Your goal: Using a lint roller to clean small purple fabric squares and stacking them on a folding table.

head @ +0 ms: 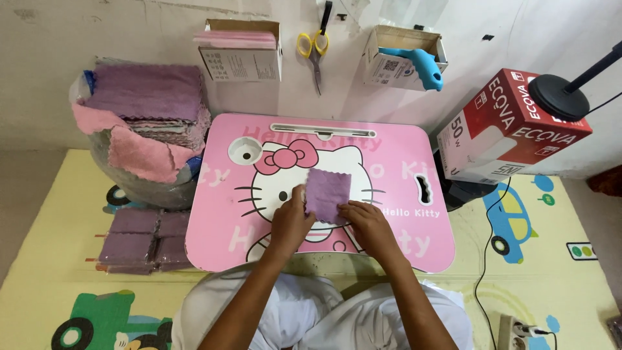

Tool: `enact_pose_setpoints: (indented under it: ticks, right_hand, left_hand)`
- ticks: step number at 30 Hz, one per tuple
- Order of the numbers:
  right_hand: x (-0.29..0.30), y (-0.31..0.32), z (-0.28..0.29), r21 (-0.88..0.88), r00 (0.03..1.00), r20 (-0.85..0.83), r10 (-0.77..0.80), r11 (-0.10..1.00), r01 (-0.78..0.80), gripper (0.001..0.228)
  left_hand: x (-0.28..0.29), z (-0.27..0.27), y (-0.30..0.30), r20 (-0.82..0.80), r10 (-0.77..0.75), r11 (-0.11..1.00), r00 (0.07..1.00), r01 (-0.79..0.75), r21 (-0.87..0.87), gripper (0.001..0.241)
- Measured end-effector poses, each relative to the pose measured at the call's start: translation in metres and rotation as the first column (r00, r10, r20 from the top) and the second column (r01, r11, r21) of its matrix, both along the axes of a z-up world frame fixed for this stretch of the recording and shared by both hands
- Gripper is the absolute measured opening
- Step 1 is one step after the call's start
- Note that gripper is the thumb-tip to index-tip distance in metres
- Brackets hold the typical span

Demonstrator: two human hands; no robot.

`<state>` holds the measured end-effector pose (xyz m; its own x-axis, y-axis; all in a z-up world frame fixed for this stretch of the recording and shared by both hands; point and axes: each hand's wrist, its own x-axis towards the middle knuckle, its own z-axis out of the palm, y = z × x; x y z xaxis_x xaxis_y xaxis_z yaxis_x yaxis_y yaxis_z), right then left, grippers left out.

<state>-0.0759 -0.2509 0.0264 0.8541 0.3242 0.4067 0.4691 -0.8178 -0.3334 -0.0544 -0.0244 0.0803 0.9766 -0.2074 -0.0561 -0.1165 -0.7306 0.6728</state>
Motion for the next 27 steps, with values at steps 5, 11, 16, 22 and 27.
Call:
enact_pose_setpoints:
  ticks: [5,11,16,22,27]
  right_hand:
    - [0.001,0.001,0.014,0.107,0.996,-0.067,0.057,0.993,-0.050,0.019]
    - [-0.001,-0.002,0.011,0.193,0.987,-0.156,0.045,0.981,-0.014,0.015]
    - [-0.004,-0.003,0.010,0.356,0.967,-0.252,0.032,0.932,0.062,0.014]
    - [-0.013,0.007,0.026,0.490,0.929,-0.370,-0.024,0.844,0.217,0.019]
    - [-0.011,0.001,0.044,0.449,0.931,-0.366,0.013,0.878,0.164,0.032]
  left_hand:
    - [0.006,-0.016,0.003,-0.030,-0.053,0.998,0.998,0.052,-0.034,0.060]
    - [0.014,-0.022,0.017,-0.089,-0.137,0.979,0.987,0.121,-0.165,0.040]
    - [0.011,-0.026,0.026,0.045,-0.231,0.972,0.972,0.233,-0.026,0.054]
    - [0.017,-0.052,0.021,0.322,-0.235,0.972,0.917,0.216,0.094,0.026]
    - [0.020,-0.067,0.024,0.305,-0.289,0.957,0.907,0.277,0.083,0.021]
